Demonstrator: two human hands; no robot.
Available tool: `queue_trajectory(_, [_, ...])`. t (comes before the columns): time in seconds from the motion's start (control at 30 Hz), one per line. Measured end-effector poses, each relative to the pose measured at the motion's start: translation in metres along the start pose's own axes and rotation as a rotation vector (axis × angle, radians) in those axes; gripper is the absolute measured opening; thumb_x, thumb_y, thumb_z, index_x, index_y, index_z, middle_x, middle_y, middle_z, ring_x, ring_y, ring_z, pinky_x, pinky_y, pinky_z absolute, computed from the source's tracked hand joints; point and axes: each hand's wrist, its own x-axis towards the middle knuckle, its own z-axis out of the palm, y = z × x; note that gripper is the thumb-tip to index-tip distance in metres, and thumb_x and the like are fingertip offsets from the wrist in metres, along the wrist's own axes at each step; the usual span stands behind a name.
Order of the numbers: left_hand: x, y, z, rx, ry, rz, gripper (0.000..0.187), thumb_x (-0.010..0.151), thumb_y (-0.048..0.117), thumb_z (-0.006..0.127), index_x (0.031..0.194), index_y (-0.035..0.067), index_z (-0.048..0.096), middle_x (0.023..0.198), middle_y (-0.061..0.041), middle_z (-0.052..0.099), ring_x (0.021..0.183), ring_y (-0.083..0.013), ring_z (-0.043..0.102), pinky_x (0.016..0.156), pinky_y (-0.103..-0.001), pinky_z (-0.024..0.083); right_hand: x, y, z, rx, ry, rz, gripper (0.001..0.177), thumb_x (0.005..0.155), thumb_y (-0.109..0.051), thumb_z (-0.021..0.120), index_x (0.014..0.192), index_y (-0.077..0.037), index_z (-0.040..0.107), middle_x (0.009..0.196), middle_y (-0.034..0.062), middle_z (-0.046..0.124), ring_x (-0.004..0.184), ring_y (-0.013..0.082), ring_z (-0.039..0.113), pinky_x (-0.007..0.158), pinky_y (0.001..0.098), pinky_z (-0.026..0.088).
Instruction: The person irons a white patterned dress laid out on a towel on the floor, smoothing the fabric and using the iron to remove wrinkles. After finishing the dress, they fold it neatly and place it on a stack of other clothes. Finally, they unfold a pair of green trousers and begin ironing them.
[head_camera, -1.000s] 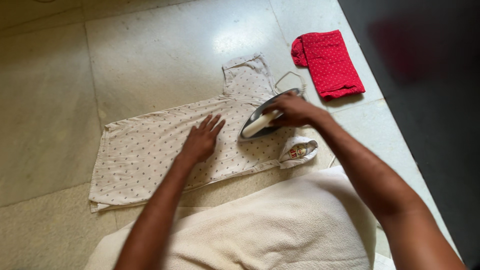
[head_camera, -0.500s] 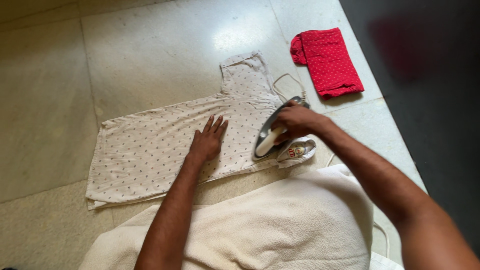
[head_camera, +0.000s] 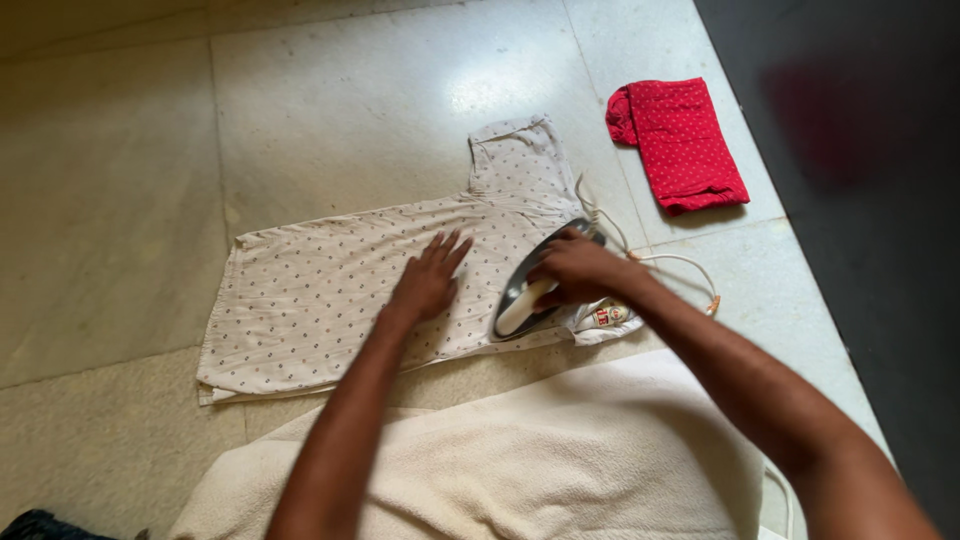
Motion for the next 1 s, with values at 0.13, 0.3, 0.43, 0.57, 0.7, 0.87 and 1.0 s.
queue_trajectory(0.13, [-0.052, -0.041, -0.025, 0.031, -0.045, -0.077, 0.083, 0.094, 0.048, 0.063, 0.162, 0.032, 0.017, 0.172, 0.000, 0.012, 0.157, -0.0256, 0.016, 0.123, -0.059, 0.021, 0.025, -0.023, 0.007, -0.016, 0.037, -0.029, 0.045, 0.084, -0.053, 0.075, 0.119, -0.024, 0.075, 0.116, 0.0014, 0.074, 0.121, 0.0219, 0.060, 0.108, 0.0456, 0.034])
queue_trajectory(0.3, [-0.132, -0.116, -0.058, 0.139, -0.107, -0.269, 0.110, 0.074, 0.061, 0.079, 0.161, 0.033, 0.018, 0.173, 0.003, 0.011, 0.158, -0.0223, 0.014, 0.125, -0.057, 0.019, 0.063, -0.039, 0.014, -0.016, 0.205, -0.095, 0.045, 0.087, -0.047, 0.073, 0.126, -0.023, 0.071, 0.116, 0.0041, 0.074, 0.116, 0.0260, 0.062, 0.101, 0.0483, 0.041])
queue_trajectory(0.43, [-0.188, -0.163, -0.057, 0.207, -0.102, -0.396, 0.129, 0.062, 0.067, 0.084, 0.162, 0.030, 0.012, 0.173, 0.001, 0.005, 0.159, -0.0226, 0.007, 0.122, -0.058, 0.024, 0.103, -0.055, 0.020, 0.039, 0.166, 0.029, 0.041, 0.093, -0.049, 0.065, 0.126, -0.023, 0.068, 0.107, 0.0035, 0.074, 0.091, 0.0219, 0.069, 0.084, 0.0443, 0.053])
queue_trajectory(0.57, [-0.222, -0.191, -0.041, 0.149, 0.005, -0.465, 0.136, 0.052, 0.068, 0.086, 0.161, 0.030, 0.014, 0.172, 0.001, 0.006, 0.158, -0.0219, 0.005, 0.121, -0.060, 0.025, 0.135, -0.062, 0.020, 0.065, 0.181, 0.170, 0.035, 0.103, -0.049, 0.056, 0.112, -0.018, 0.068, 0.093, 0.0046, 0.071, 0.069, 0.0168, 0.064, 0.058, 0.0363, 0.055])
queue_trajectory(0.7, [-0.235, -0.199, -0.036, 0.133, 0.091, -0.504, 0.138, 0.051, 0.070, 0.086, 0.162, 0.026, 0.017, 0.172, -0.002, 0.011, 0.160, -0.0227, 0.007, 0.118, -0.063, 0.028, 0.151, -0.060, 0.015, 0.095, 0.315, 0.314, 0.040, 0.105, -0.050, 0.049, 0.110, -0.014, 0.065, 0.084, 0.0058, 0.068, 0.060, 0.0166, 0.060, 0.046, 0.0343, 0.051])
queue_trajectory(0.87, [-0.237, -0.198, -0.035, 0.089, 0.107, -0.560, 0.142, 0.045, 0.067, 0.090, 0.162, 0.028, 0.019, 0.172, 0.000, 0.012, 0.160, -0.0211, 0.006, 0.119, -0.063, 0.025, 0.151, -0.057, 0.005, 0.203, 0.319, 0.552, 0.052, 0.109, -0.053, 0.040, 0.118, -0.006, 0.059, 0.082, 0.0092, 0.069, 0.056, 0.0191, 0.062, 0.044, 0.0376, 0.051])
queue_trajectory(1.0, [-0.242, -0.202, -0.029, 0.085, 0.239, -0.496, 0.143, 0.041, 0.069, 0.088, 0.160, 0.022, 0.024, 0.170, -0.003, 0.017, 0.158, -0.0229, 0.010, 0.116, -0.063, 0.030, 0.163, -0.061, 0.008, 0.119, 0.454, 0.442, 0.047, 0.108, -0.051, 0.044, 0.112, -0.008, 0.062, 0.084, 0.0116, 0.071, 0.063, 0.0231, 0.061, 0.052, 0.0422, 0.051])
